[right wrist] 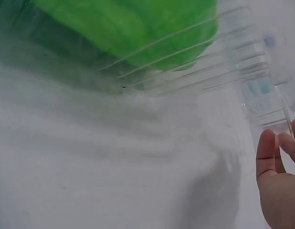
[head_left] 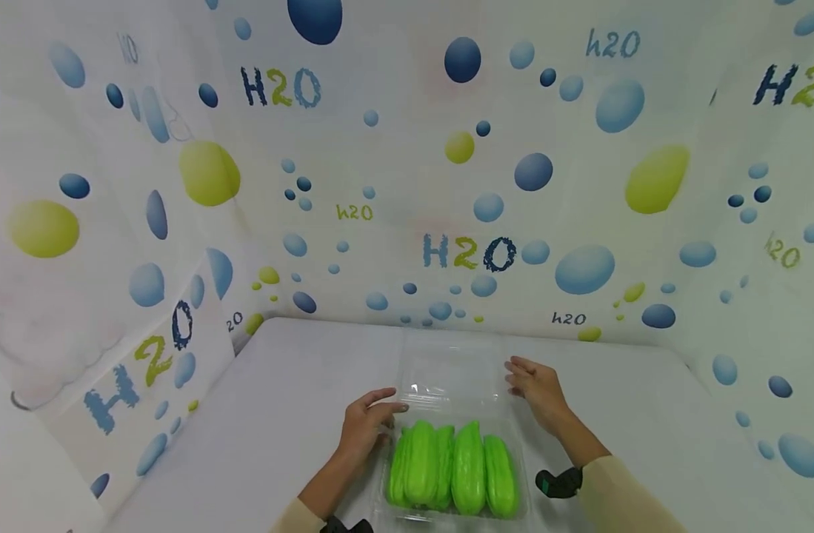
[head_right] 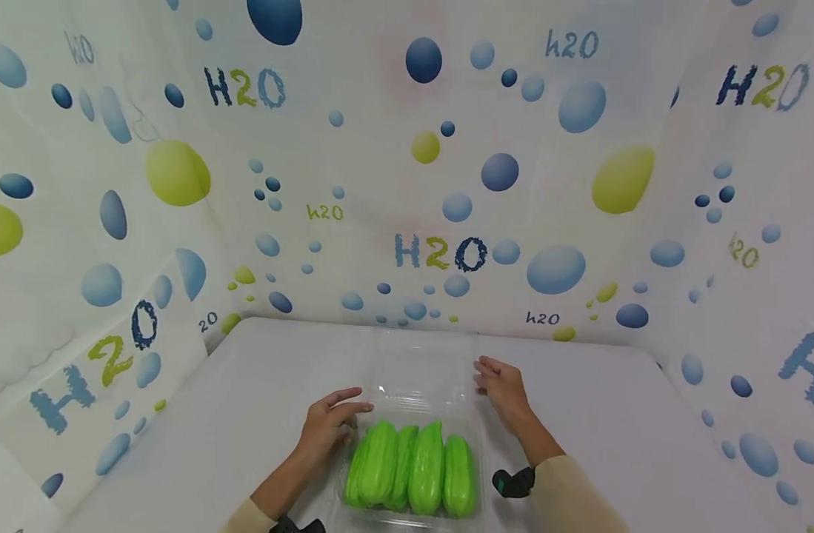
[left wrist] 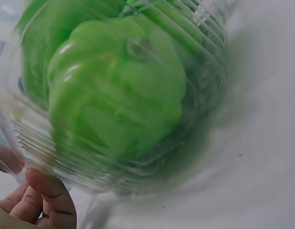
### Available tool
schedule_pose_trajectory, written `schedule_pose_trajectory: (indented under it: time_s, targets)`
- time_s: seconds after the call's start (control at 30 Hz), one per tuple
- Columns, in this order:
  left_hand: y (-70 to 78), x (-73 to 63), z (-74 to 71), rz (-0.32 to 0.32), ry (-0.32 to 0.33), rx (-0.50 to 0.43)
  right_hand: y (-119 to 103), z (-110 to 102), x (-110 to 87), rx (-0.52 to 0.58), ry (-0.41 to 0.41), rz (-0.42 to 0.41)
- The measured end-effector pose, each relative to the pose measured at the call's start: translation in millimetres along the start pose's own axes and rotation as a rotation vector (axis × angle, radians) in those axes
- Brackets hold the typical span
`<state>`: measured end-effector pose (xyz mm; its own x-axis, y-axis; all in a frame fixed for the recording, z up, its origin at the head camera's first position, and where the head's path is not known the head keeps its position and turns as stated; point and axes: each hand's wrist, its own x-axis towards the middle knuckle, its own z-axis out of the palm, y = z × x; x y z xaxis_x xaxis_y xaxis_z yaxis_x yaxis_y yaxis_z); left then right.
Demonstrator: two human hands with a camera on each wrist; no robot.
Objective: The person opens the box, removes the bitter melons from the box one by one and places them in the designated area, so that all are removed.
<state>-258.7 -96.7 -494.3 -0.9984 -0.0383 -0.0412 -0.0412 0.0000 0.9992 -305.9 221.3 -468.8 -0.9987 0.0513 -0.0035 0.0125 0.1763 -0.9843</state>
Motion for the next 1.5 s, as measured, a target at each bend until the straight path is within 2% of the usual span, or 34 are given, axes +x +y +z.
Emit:
schedule_pose_trajectory:
  time_s: [0.1, 0.23, 0.67, 1.03, 1.27, 1.5]
  targets:
    - [3.5, 2.7, -1.8, 0.027, 0.006, 0.003, -3, 0, 3.9, 0.0, -0.011, -0.012]
    - [6.8, 3.5, -2.3, 0.039, -0.005, -0.002, -4, 0, 6.2, 0.004, -0.005, 0.012]
    - [-2.8, -9.2, -0.6, -0.007, -0.014, -0.055, 15, 1, -8.5, -0.004, -0.004, 0.079]
    - [1.6, -8.5, -0.3, 0.016, -0.019, -0.059, 14, 0, -3.2, -0.027, -0.003, 0.079]
    - [1.9, -5.3, -0.2, 0.026, -0.023, -0.066, 14, 0, -2.0, -0.044, 0.029, 0.091]
    - [0.9, -7.1, -1.5, 0.017, -0.031, -0.084, 15, 1, -4.3, -0.031, 0.032, 0.086]
